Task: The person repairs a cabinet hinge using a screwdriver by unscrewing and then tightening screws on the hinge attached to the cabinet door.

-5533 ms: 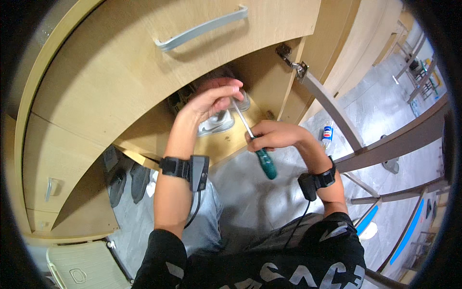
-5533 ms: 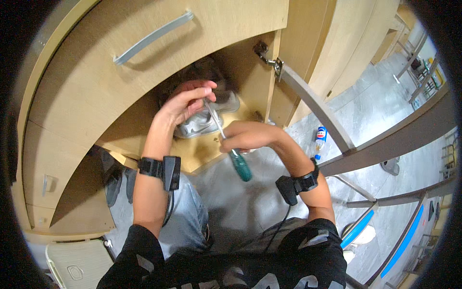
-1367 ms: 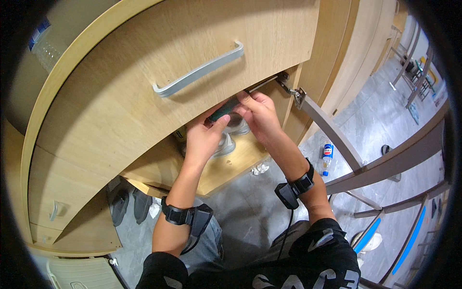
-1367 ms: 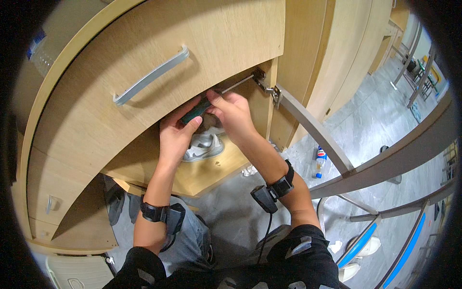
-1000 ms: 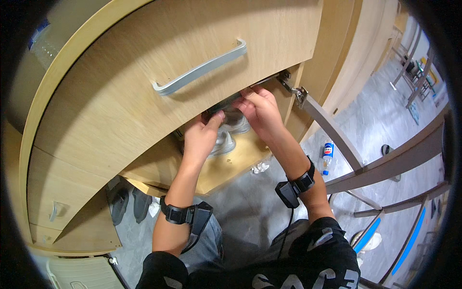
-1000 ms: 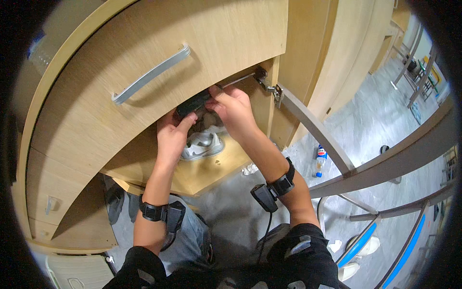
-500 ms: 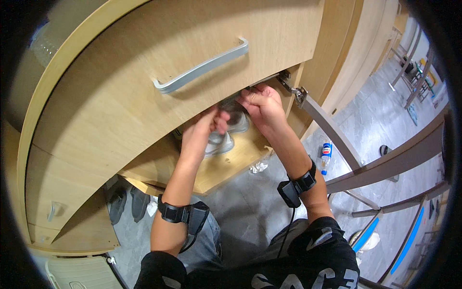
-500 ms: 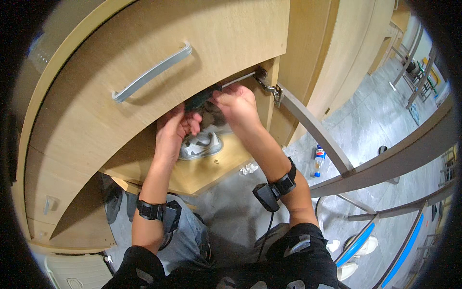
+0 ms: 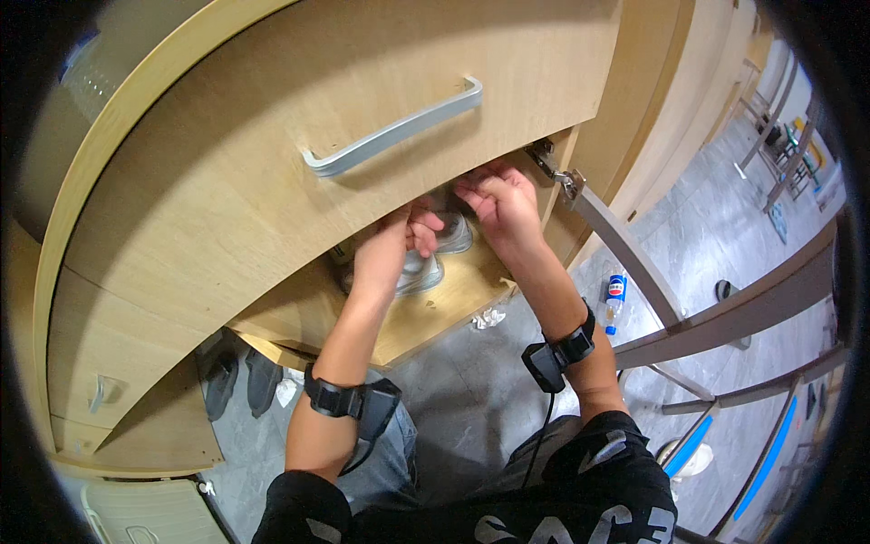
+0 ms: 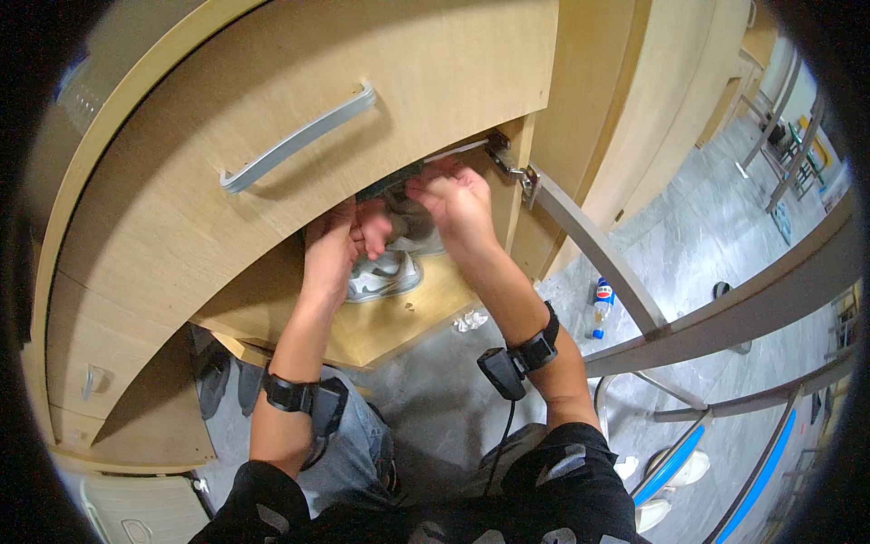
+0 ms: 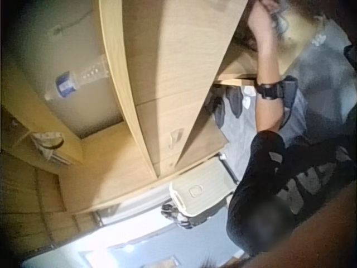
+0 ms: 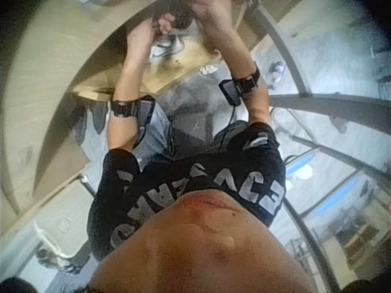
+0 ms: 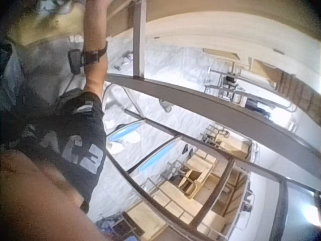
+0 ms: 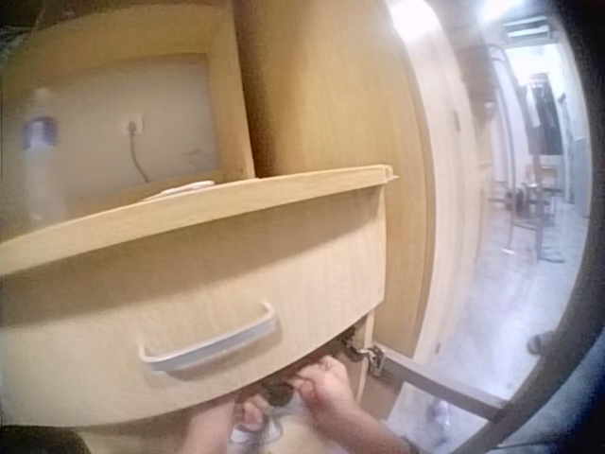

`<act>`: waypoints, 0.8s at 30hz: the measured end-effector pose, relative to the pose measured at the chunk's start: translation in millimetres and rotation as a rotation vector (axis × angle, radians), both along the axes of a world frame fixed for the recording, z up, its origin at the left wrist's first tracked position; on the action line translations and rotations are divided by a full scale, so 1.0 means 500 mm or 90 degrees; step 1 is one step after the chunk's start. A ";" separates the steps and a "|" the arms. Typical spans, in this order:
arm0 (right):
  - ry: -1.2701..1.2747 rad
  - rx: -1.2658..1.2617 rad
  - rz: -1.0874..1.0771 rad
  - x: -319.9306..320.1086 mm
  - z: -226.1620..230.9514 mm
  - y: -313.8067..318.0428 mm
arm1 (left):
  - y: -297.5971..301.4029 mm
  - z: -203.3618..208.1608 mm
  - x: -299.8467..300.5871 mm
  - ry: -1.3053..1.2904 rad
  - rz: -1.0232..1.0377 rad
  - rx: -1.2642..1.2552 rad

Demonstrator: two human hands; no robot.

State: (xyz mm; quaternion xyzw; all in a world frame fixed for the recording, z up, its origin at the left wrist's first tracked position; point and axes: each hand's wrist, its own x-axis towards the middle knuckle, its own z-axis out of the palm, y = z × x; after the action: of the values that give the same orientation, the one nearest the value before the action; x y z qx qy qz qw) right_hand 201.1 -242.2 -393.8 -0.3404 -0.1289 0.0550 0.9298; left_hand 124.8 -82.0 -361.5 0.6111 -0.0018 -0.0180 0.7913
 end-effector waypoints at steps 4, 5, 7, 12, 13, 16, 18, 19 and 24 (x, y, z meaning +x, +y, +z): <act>0.001 0.137 0.162 -0.018 0.018 0.007 | -0.018 0.003 -0.006 -0.096 0.117 0.123; 0.003 0.127 0.150 -0.019 0.024 0.016 | -0.009 -0.004 -0.006 -0.122 0.134 0.208; 0.005 0.115 0.137 -0.015 0.025 0.025 | 0.000 -0.007 -0.004 -0.147 0.150 0.292; -0.036 0.012 0.028 -0.021 0.035 0.024 | 0.014 -0.003 -0.001 -0.036 -0.032 -0.040; -0.035 0.009 0.028 -0.020 0.032 0.023 | 0.008 0.001 -0.001 -0.036 -0.032 -0.042; -0.051 0.009 0.031 -0.016 0.020 0.020 | -0.014 0.008 -0.004 0.019 0.135 0.077; -0.048 0.040 0.072 -0.017 0.019 0.020 | -0.015 0.004 -0.009 -0.105 0.186 0.384; -0.047 0.037 0.070 -0.016 0.012 0.015 | -0.021 0.003 -0.010 -0.146 0.205 0.483; 0.024 0.007 0.110 -0.009 -0.040 -0.008 | -0.020 0.014 0.011 -0.123 0.155 0.444</act>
State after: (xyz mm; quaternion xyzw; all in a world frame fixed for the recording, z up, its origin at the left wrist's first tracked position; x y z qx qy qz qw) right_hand 196.8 -246.1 -413.6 -0.3221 -0.1408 0.1405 0.9256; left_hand 130.2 -91.7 -354.7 0.8383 0.0024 0.1347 0.5283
